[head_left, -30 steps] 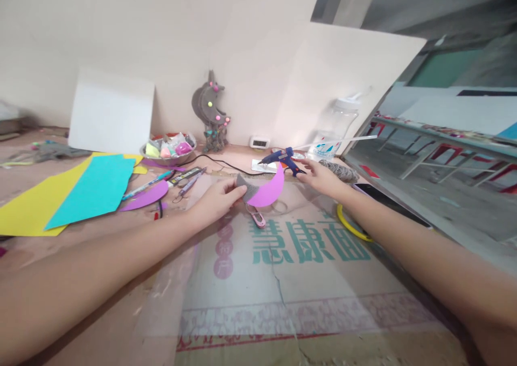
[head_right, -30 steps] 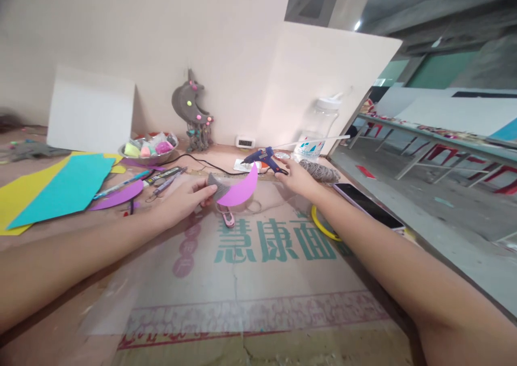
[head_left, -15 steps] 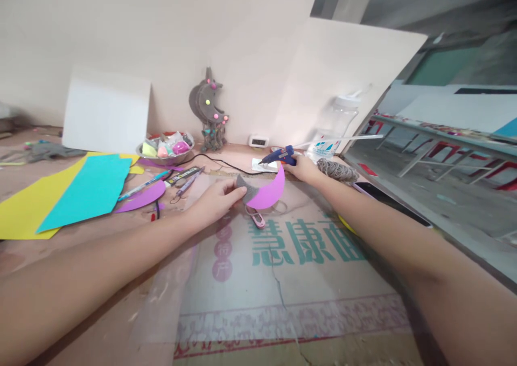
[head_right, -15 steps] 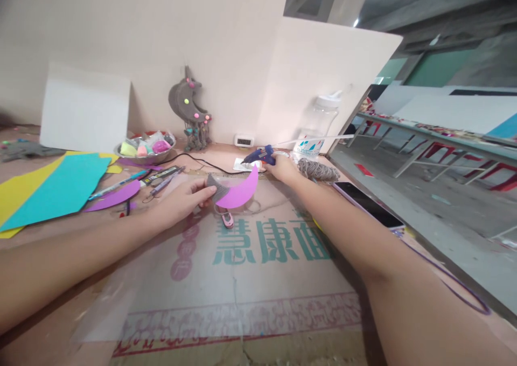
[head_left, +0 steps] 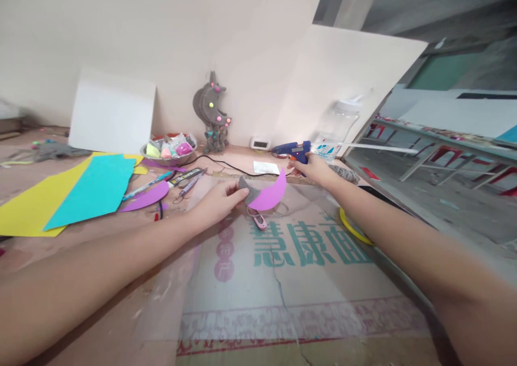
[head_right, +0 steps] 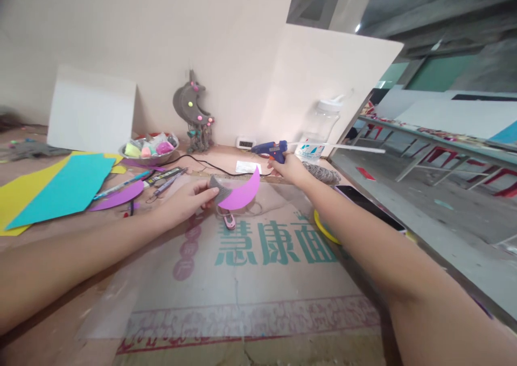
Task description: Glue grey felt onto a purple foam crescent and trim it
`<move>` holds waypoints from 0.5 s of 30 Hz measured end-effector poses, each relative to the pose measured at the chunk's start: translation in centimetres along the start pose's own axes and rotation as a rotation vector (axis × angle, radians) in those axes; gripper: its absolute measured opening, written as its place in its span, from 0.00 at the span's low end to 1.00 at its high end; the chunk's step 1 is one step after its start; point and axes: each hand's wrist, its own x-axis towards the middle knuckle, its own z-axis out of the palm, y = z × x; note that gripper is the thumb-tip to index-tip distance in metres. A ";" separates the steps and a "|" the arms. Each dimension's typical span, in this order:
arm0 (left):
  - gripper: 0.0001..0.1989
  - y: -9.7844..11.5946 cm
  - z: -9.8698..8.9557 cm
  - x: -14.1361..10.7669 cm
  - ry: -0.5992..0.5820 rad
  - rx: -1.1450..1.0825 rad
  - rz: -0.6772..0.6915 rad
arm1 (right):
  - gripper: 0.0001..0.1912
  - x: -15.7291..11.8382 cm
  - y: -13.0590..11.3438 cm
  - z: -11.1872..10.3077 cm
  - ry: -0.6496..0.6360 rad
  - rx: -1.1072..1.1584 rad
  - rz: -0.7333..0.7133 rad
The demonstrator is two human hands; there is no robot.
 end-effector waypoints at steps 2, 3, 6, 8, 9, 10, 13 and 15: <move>0.15 0.0 0.0 0.0 0.022 0.023 -0.017 | 0.04 -1.1 -0.7 -0.5 -0.036 0.067 -0.011; 0.15 0.1 -0.1 0.0 0.041 0.041 -0.026 | 0.04 -1.9 -1.0 -0.7 -0.050 0.106 -0.022; 0.15 0.1 -0.1 0.1 0.075 0.038 -0.012 | 0.05 -4.9 -1.7 -1.3 -0.057 0.320 -0.080; 0.16 -0.1 -0.1 0.2 0.082 0.012 -0.006 | 0.07 -7.2 -2.2 -1.4 -0.039 0.407 -0.167; 0.16 -0.2 -0.1 0.3 0.084 0.000 -0.007 | 0.08 -8.3 -2.3 -1.3 -0.038 0.422 -0.210; 0.16 -0.3 -0.1 0.3 0.087 -0.010 -0.010 | 0.09 -9.4 -2.5 -1.1 -0.029 0.414 -0.242; 0.16 -0.5 -0.1 0.5 0.091 -0.036 -0.005 | 0.13 -11.8 -2.8 -0.1 -0.088 0.257 -0.250; 0.16 -0.6 -0.2 0.6 0.097 -0.046 0.003 | 0.16 -12.7 -2.8 0.6 -0.139 0.148 -0.247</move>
